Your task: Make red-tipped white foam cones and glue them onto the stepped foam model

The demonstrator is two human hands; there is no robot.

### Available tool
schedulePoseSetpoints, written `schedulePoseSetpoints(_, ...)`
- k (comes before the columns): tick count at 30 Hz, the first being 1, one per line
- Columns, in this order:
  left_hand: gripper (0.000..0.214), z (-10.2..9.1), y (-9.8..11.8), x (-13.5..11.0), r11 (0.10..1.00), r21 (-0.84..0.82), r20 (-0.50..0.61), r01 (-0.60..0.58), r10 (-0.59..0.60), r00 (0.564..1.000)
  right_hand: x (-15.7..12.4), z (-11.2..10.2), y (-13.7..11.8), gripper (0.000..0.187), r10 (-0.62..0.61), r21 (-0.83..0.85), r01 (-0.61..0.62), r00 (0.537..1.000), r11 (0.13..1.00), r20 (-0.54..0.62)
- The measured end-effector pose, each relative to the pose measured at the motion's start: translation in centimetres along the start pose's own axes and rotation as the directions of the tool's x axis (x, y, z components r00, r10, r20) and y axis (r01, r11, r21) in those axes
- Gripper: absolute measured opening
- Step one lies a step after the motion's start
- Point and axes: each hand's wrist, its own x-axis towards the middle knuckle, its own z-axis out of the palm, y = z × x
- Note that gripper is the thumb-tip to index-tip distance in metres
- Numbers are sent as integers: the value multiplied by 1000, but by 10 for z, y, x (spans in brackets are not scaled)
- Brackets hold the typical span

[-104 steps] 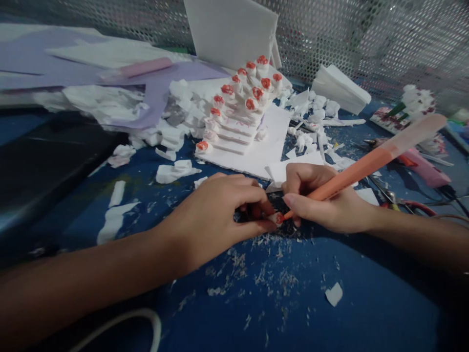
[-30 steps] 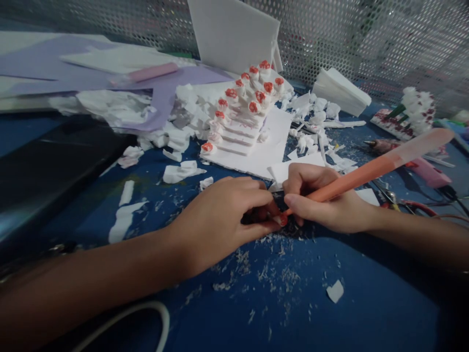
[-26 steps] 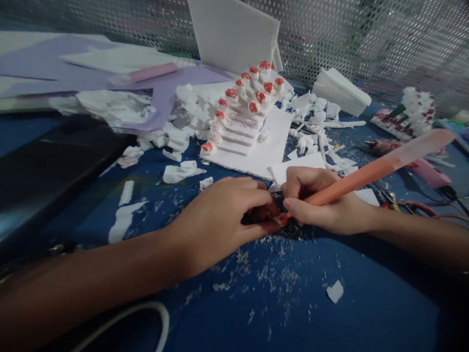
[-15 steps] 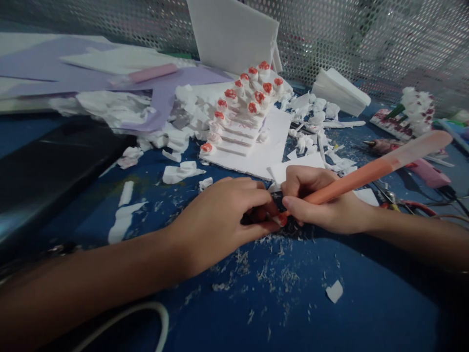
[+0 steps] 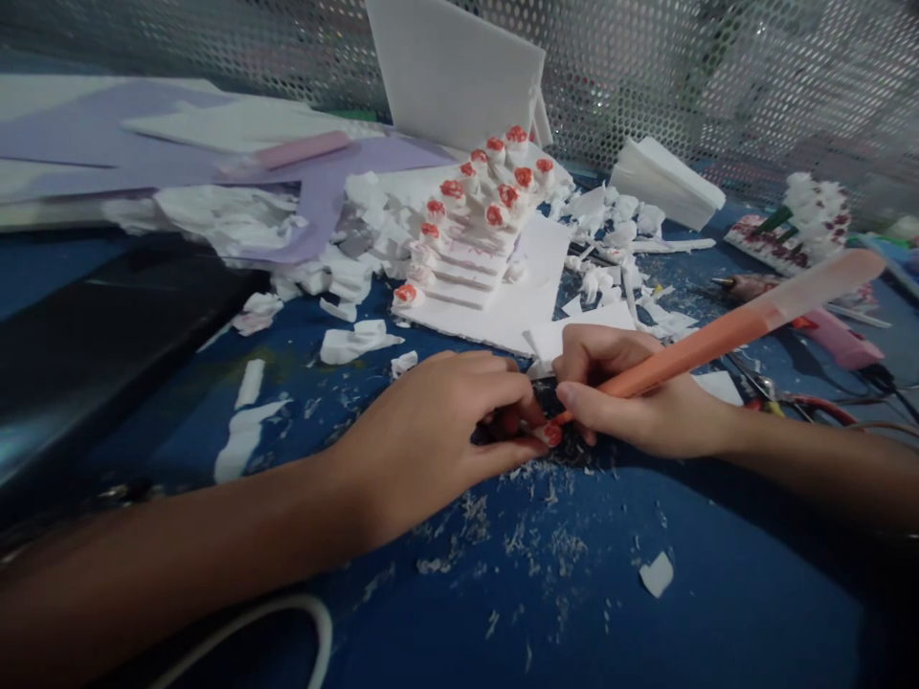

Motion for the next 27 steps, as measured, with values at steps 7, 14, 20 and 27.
schedulePoseSetpoints(7,9,0,0,0,1000,13,-3,-13,13,1000,1,1,-2,20,-21,-19,21,1000,1000,-13)
schedulePoseSetpoints(14,7,-1,2,-1,1000,-4,-7,-8,8,1000,0,1,-1,20,-37,-21,37,999,999,-17)
schedulePoseSetpoints(20,9,0,2,0,1000,-5,2,0,0,1000,-1,1,1,18,-71,2,71,997,997,-18)
schedulePoseSetpoints(27,13,0,0,0,1000,-13,7,-3,3,1000,-1,0,3,17,-85,-23,86,996,996,28)
